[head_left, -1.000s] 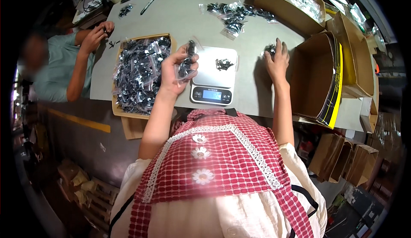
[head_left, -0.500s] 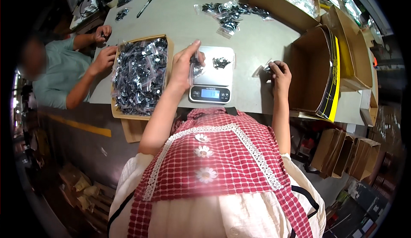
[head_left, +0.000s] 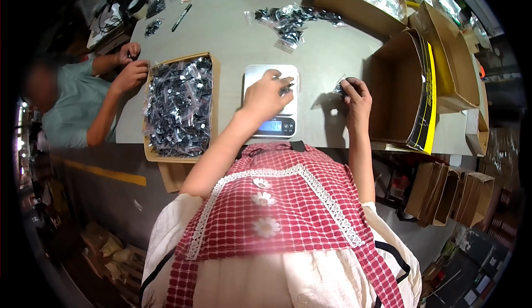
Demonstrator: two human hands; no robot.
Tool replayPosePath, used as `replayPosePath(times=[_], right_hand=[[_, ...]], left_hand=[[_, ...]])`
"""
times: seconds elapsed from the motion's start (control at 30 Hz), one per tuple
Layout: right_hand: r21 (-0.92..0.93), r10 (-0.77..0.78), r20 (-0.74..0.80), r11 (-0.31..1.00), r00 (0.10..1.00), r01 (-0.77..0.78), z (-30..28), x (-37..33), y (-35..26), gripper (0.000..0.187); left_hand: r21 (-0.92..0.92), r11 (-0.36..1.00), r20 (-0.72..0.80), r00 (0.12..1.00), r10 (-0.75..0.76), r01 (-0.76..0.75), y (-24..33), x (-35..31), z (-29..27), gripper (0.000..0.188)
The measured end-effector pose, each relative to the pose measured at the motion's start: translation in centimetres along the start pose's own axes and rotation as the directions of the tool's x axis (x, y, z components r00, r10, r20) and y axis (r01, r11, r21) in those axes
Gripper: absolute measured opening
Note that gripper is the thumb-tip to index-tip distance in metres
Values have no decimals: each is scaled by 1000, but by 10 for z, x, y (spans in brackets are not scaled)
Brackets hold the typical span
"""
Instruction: The person repeatedly picks small black components from a box, places them on a digital scale, and then moves them to a cardboard box. The person also handles small plastic bags containing similar components. Another person is visible across the table handling similar items.
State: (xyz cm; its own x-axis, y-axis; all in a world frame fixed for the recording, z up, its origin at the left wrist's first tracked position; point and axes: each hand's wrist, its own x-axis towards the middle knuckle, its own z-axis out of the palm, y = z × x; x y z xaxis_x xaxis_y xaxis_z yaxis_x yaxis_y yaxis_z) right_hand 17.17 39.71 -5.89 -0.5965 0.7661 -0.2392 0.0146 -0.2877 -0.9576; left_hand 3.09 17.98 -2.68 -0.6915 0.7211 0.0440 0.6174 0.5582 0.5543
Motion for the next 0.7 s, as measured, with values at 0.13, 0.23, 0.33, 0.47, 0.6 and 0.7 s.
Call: replayPosePath(times=[0.13,0.23,0.33,0.47,0.6,0.7], right_hand=[[-7,10,144,1000,989,-9,31,-5,-11,21],[20,-9,285,1000,958,3,58,-12,-17,22],[-184,32,484,981,874,66,78,-12,-14,33],[-424,68,537,884,841,199,93,9,-2,42],[-370,-28,479,900,878,230,90,62,11,36],[-541,-294,508,623,810,566,106,118,13,36]], left_hand=[[155,988,43,999,-11,4,-10,-14,7,39],[97,992,-29,997,-78,80,-12,-30,-14,38],[17,998,-245,968,-59,65,-10,-54,-59,37],[150,988,-639,766,69,35,-22,-78,-142,32],[297,942,-669,738,88,156,-70,-89,-182,26],[356,873,-612,789,-51,332,-118,-91,-149,35]])
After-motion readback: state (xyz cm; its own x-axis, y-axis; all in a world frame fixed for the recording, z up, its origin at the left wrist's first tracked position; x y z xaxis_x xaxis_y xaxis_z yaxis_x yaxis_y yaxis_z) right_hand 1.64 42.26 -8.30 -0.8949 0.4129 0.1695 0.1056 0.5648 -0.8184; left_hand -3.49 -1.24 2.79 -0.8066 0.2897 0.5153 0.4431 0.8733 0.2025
